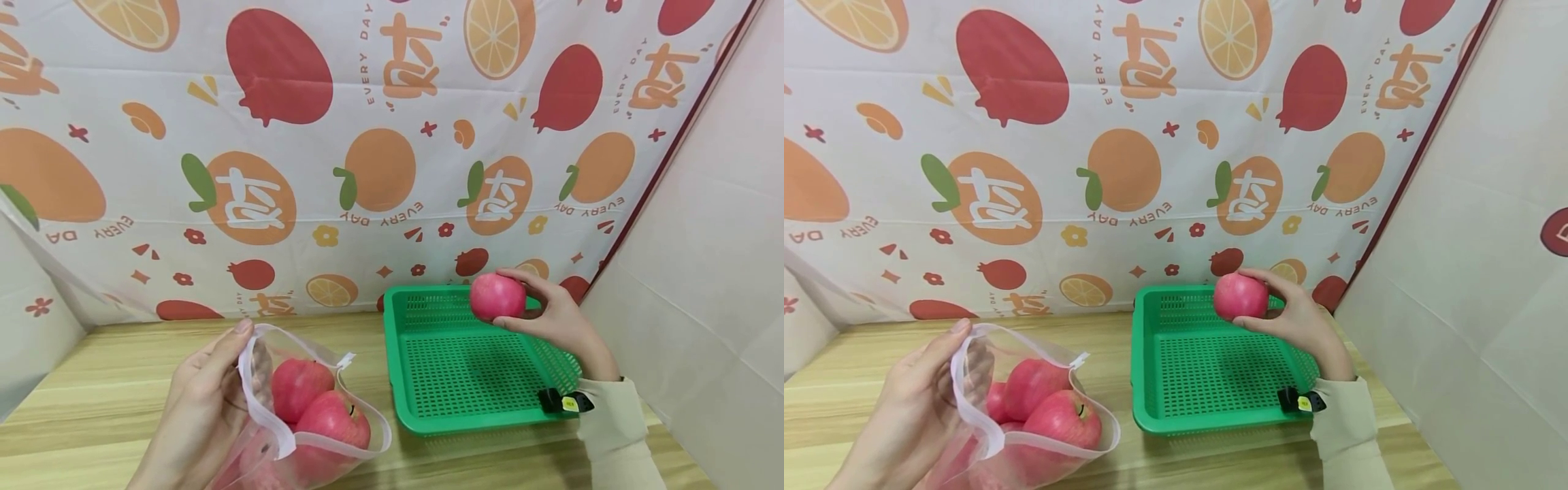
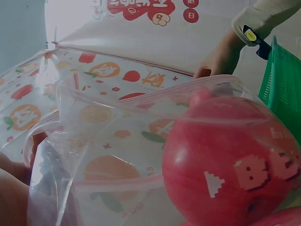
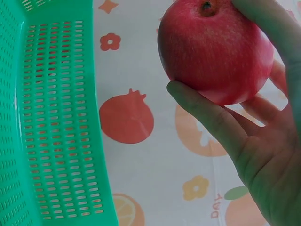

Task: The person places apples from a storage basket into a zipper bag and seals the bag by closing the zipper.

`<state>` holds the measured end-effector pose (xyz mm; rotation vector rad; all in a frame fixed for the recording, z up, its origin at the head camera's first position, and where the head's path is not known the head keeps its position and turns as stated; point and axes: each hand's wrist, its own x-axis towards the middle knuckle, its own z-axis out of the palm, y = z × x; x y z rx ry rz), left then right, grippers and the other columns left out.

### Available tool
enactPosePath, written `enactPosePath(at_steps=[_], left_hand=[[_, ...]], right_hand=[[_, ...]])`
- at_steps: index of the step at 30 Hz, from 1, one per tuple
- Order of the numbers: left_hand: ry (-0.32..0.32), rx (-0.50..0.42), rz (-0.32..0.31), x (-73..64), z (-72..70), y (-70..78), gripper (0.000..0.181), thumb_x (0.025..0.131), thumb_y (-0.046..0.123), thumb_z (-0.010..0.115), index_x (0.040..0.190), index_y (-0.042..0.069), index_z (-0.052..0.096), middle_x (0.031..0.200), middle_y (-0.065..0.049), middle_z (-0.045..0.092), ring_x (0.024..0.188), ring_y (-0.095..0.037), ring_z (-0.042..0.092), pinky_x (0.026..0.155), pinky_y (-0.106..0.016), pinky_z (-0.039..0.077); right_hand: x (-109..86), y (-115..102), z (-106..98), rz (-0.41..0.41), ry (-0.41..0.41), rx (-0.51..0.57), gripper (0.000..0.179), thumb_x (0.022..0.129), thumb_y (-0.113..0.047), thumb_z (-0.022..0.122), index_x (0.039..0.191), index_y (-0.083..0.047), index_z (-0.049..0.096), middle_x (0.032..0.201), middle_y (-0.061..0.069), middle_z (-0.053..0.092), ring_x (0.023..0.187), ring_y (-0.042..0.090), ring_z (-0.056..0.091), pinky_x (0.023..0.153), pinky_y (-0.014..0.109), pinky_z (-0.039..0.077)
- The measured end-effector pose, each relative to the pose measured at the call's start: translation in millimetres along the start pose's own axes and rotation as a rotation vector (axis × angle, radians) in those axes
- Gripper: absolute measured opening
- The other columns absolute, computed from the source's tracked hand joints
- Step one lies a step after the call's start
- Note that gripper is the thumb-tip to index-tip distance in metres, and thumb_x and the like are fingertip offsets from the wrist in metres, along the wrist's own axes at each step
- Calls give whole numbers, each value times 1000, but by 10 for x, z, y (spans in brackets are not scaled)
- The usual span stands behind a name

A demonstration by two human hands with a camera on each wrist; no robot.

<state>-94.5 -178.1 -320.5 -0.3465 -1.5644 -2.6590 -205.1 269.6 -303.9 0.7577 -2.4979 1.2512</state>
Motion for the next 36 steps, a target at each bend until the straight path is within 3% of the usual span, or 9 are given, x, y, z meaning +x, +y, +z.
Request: enactPosePath(at_steps=[5, 14, 19, 29, 36], left_hand=[[-2, -1, -8, 0, -5, 2, 37, 112, 22, 38, 88, 12, 63, 69, 0, 57, 60, -13, 54, 51, -23, 47], [10, 2, -29, 11, -6, 14, 34, 112, 24, 40, 93, 10, 64, 73, 0, 57, 62, -11, 56, 53, -19, 50], [12, 3, -25, 9, -10, 10, 35, 112, 23, 39, 90, 11, 64, 71, 0, 57, 61, -13, 55, 51, -22, 48], [-3, -15, -30, 9, -37, -27, 37, 112, 23, 37, 88, 11, 62, 69, -1, 57, 59, -15, 54, 50, -26, 48], [-9, -24, -24, 25, -57, -20, 36, 112, 22, 37, 91, 10, 64, 71, -1, 58, 61, -13, 56, 51, -23, 49]], right_hand=[[-60, -63, 7, -16, 25, -3, 69, 82, -6, 85, 143, -14, 56, 139, 11, 55, 119, 34, 58, 79, 27, 61], [-164, -137, 32, -45, 65, -34, 75, 77, -4, 89, 143, -17, 56, 135, 5, 59, 115, 10, 58, 78, 26, 61], [-228, -190, 59, -72, 67, -34, 75, 76, -3, 89, 143, -15, 57, 135, 3, 59, 114, 8, 59, 78, 27, 62], [-323, -267, 86, -124, 68, -5, 78, 73, 4, 89, 141, -12, 57, 137, -14, 57, 117, 7, 58, 75, 29, 62], [-371, -316, 96, -151, 88, 4, 81, 69, 8, 89, 141, -9, 56, 137, -11, 57, 118, 9, 58, 74, 29, 63]])
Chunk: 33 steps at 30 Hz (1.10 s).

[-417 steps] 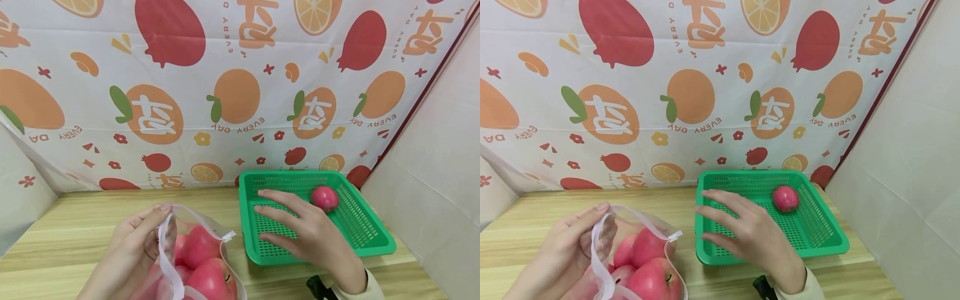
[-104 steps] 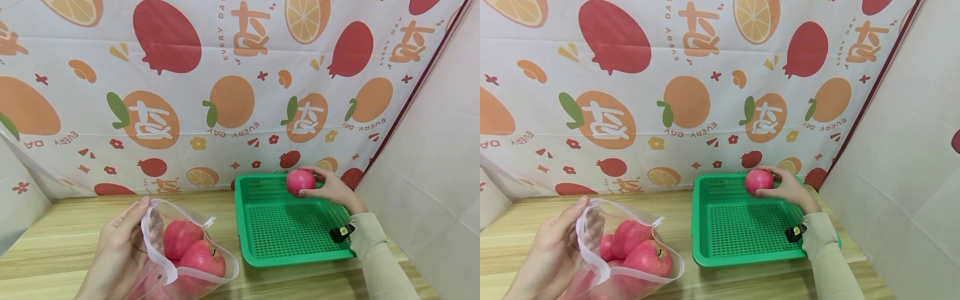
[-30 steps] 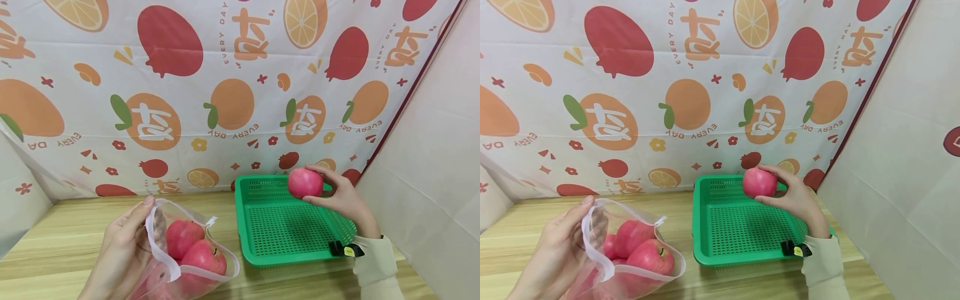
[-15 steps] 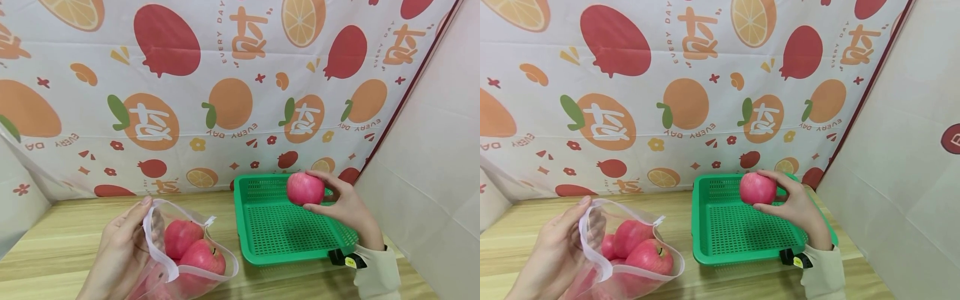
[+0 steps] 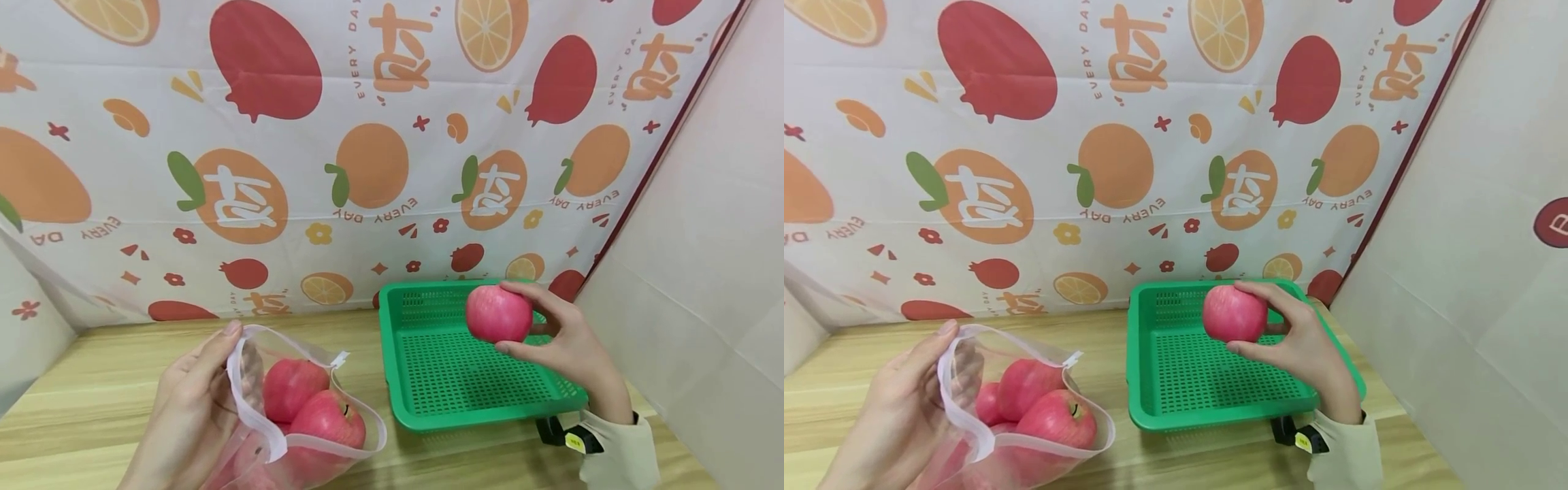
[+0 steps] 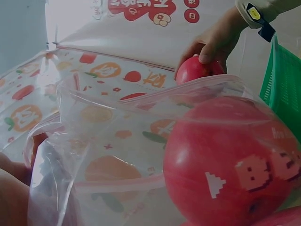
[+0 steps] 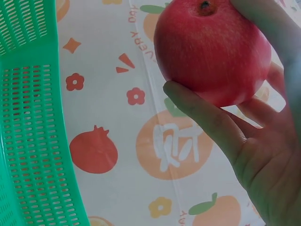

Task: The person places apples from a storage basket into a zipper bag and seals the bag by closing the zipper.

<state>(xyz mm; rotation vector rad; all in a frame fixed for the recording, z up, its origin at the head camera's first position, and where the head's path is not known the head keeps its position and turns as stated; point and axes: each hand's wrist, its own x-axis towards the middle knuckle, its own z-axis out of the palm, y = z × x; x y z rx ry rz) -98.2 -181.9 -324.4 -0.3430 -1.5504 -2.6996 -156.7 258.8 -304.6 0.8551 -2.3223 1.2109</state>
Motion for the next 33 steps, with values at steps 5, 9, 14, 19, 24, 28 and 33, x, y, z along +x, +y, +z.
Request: enactPosePath(at_steps=[5, 9, 14, 19, 24, 28, 33], left_hand=[[0, 20, 6, 7, 10, 6, 37, 112, 22, 37, 89, 10, 63, 70, -2, 57, 60, -14, 55, 50, -24, 48], [2, 21, 2, 4, 6, -2, 36, 112, 22, 37, 90, 10, 63, 70, -1, 57, 60, -14, 55, 50, -24, 48], [2, 18, -8, 0, 2, -10, 35, 112, 22, 38, 92, 10, 64, 71, -1, 58, 61, -13, 56, 51, -23, 50], [-3, 16, -5, 4, 12, -17, 36, 112, 22, 37, 89, 11, 63, 70, -1, 57, 60, -14, 55, 49, -25, 49], [-14, 11, -9, 2, 15, -33, 37, 112, 22, 37, 89, 10, 63, 69, -1, 57, 59, -15, 55, 50, -25, 50], [-20, 9, -7, 0, 18, -46, 37, 113, 22, 36, 89, 10, 63, 69, -1, 57, 59, -16, 54, 50, -25, 51], [-15, 10, -3, 3, 30, -59, 37, 112, 21, 37, 90, 10, 64, 69, -1, 57, 59, -15, 54, 50, -25, 50]], right_hand=[[1, -67, 33, -59, 9, -1, 82, 66, 10, 91, 139, -6, 57, 136, -7, 58, 117, 10, 59, 74, 28, 63], [15, -128, 76, -89, -11, 13, 83, 64, 10, 92, 138, -5, 58, 135, -3, 59, 119, 12, 59, 75, 29, 63], [17, -172, 121, -126, -16, 46, 83, 62, 11, 92, 137, -4, 58, 134, 1, 60, 119, 14, 59, 74, 30, 63], [41, -188, 154, -193, 2, 84, 85, 59, 15, 91, 136, -1, 58, 134, 5, 60, 119, 16, 59, 74, 29, 63], [71, -230, 202, -239, 9, 122, 86, 58, 16, 91, 135, 1, 58, 134, 8, 60, 121, 19, 59, 76, 29, 63], [80, -274, 248, -246, 6, 135, 85, 61, 11, 93, 137, 0, 58, 137, 9, 58, 125, 21, 56, 76, 30, 63], [85, -303, 301, -284, 0, 140, 78, 68, -2, 94, 137, -1, 57, 139, 9, 57, 127, 21, 55, 77, 29, 63]])
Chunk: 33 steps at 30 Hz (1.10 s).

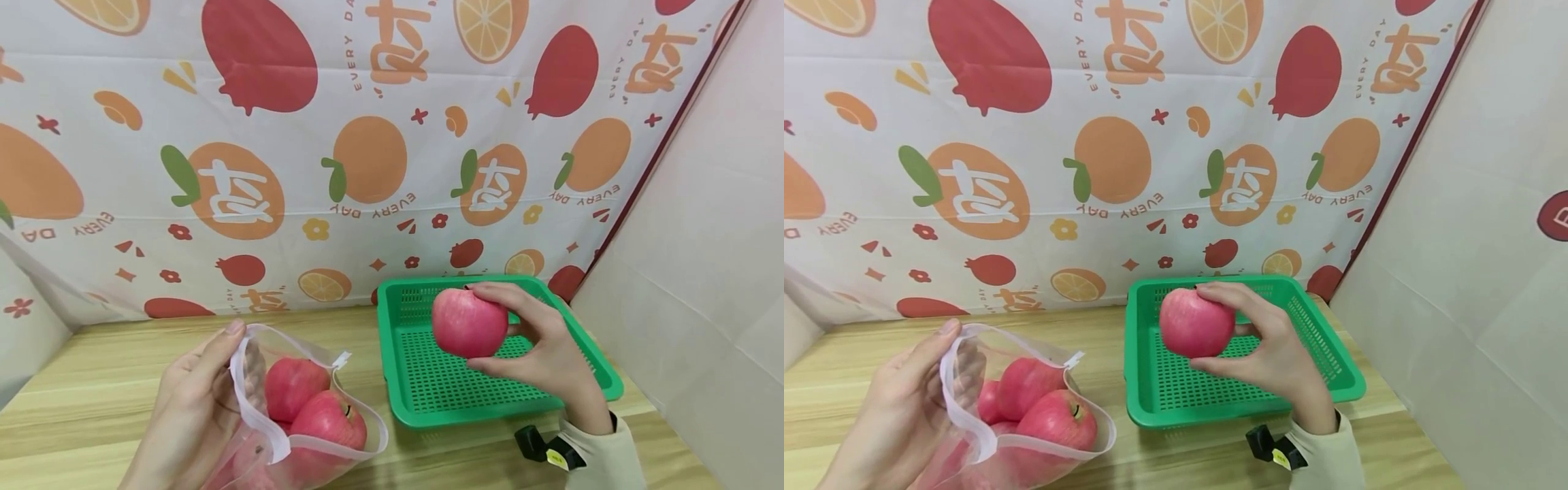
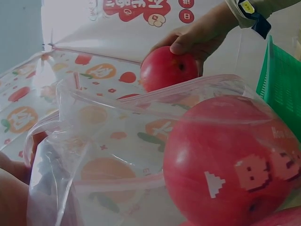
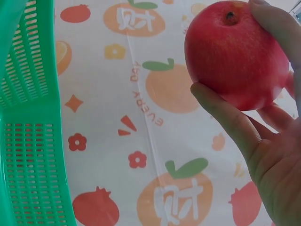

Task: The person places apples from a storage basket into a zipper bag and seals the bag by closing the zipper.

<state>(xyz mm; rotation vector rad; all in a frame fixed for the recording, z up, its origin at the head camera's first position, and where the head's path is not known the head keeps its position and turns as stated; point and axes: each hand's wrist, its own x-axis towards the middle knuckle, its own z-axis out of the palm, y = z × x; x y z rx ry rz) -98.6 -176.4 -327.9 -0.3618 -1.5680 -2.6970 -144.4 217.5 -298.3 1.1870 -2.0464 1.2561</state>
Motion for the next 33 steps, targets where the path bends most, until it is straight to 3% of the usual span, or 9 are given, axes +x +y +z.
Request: enactPosePath(at_steps=[8, 20, 28, 33], left_hand=[[3, 19, -4, 5, 15, -8, 37, 112, 21, 37, 90, 10, 63, 70, -1, 57, 60, -14, 55, 50, -24, 49], [26, 34, -37, 3, 4, -16, 34, 112, 24, 39, 93, 12, 65, 71, 0, 57, 60, -12, 55, 49, -24, 49], [-11, 18, -44, 0, -13, -24, 38, 113, 24, 36, 91, 12, 65, 69, 0, 58, 59, -13, 56, 50, -25, 51], [1, 40, -44, -3, -3, -31, 38, 113, 25, 36, 90, 12, 65, 68, 1, 57, 58, -13, 55, 50, -25, 51]], right_hand=[[53, -22, 178, -133, 38, 63, 69, 81, -29, 88, 135, 2, 57, 139, 14, 58, 130, 22, 54, 81, 28, 62], [113, -35, 454, -228, 37, 106, 69, 81, -27, 88, 137, -2, 56, 139, 18, 57, 133, 25, 53, 85, 33, 61], [148, -37, 621, -314, 37, 152, 71, 81, -25, 87, 139, -2, 53, 141, 20, 55, 135, 28, 53, 90, 37, 60], [175, -57, 701, -374, 32, 163, 75, 80, -24, 87, 142, -2, 51, 143, 23, 53, 137, 31, 52, 93, 40, 59]])
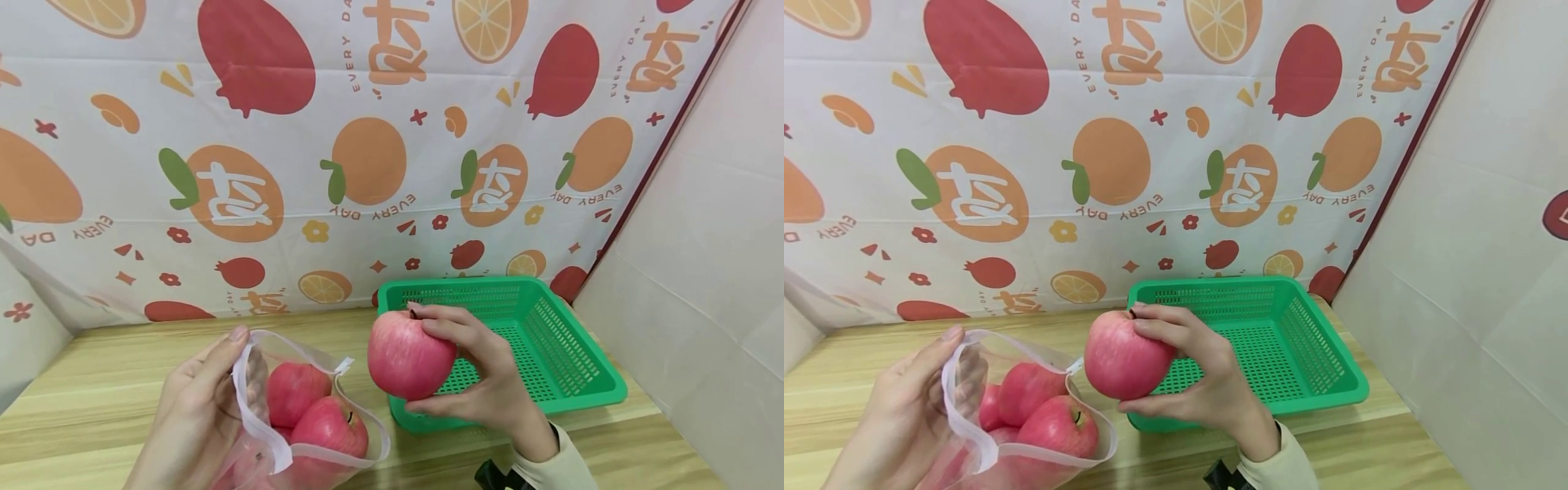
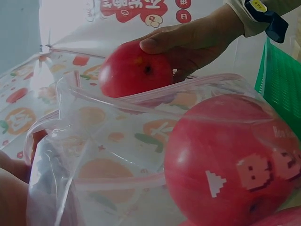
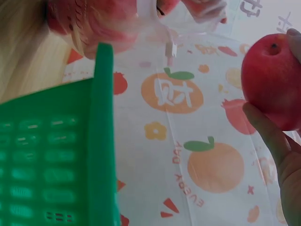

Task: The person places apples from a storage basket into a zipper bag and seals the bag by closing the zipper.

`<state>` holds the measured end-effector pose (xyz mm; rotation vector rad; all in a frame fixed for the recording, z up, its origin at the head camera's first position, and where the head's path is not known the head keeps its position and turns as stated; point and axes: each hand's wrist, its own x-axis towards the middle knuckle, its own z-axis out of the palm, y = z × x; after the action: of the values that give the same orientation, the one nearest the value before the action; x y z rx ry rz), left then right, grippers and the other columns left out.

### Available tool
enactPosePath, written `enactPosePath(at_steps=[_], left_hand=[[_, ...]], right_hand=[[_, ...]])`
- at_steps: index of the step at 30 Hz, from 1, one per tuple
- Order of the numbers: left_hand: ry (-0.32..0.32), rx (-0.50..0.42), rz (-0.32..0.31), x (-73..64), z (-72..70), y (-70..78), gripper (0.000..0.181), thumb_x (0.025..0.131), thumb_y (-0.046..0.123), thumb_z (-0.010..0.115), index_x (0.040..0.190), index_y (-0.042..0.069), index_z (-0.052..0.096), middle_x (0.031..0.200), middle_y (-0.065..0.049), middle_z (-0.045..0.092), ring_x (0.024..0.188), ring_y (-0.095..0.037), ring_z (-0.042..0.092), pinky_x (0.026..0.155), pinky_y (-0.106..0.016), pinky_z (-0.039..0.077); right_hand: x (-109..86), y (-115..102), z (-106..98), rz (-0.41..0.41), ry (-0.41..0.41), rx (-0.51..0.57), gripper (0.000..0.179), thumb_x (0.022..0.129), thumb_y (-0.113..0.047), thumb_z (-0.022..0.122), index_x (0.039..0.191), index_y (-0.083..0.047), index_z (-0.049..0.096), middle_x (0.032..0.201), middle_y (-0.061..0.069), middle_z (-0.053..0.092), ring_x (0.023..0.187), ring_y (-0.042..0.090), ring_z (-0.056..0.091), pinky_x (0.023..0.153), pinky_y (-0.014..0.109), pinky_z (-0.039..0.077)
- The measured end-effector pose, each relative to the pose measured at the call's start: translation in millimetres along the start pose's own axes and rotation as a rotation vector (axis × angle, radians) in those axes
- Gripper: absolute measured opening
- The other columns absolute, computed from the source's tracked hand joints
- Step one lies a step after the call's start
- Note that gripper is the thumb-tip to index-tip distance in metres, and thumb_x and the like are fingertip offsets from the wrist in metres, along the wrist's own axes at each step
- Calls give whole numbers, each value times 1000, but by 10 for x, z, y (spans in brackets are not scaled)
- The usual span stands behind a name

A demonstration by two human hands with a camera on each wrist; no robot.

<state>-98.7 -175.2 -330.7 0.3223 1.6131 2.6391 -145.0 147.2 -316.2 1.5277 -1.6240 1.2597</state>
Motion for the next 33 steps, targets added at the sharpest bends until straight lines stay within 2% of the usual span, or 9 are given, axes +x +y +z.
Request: enactPosePath(at_steps=[9, 18, 33], left_hand=[[3, 17, 5, -6, 36, -19, 38, 113, 23, 37, 90, 12, 65, 68, 1, 57, 57, -14, 53, 49, -25, 50], [-28, 0, 5, -1, 51, -47, 40, 113, 22, 35, 87, 12, 64, 67, 1, 58, 56, -13, 55, 50, -24, 51], [14, 57, 3, -4, 99, -58, 37, 112, 24, 38, 90, 12, 64, 68, 0, 57, 54, -16, 56, 50, -26, 53]], right_hand=[[47, -8, 107, -87, 14, -13, 78, 78, -24, 90, 142, -1, 52, 144, 23, 53, 135, 35, 54, 94, 42, 59], [66, -37, 200, -107, -8, -50, 81, 74, -25, 93, 140, -1, 52, 140, 26, 54, 131, 37, 57, 92, 42, 60], [61, -51, 359, -141, -47, -40, 93, 63, -21, 99, 140, -2, 51, 138, 28, 54, 132, 42, 55, 93, 45, 59]])
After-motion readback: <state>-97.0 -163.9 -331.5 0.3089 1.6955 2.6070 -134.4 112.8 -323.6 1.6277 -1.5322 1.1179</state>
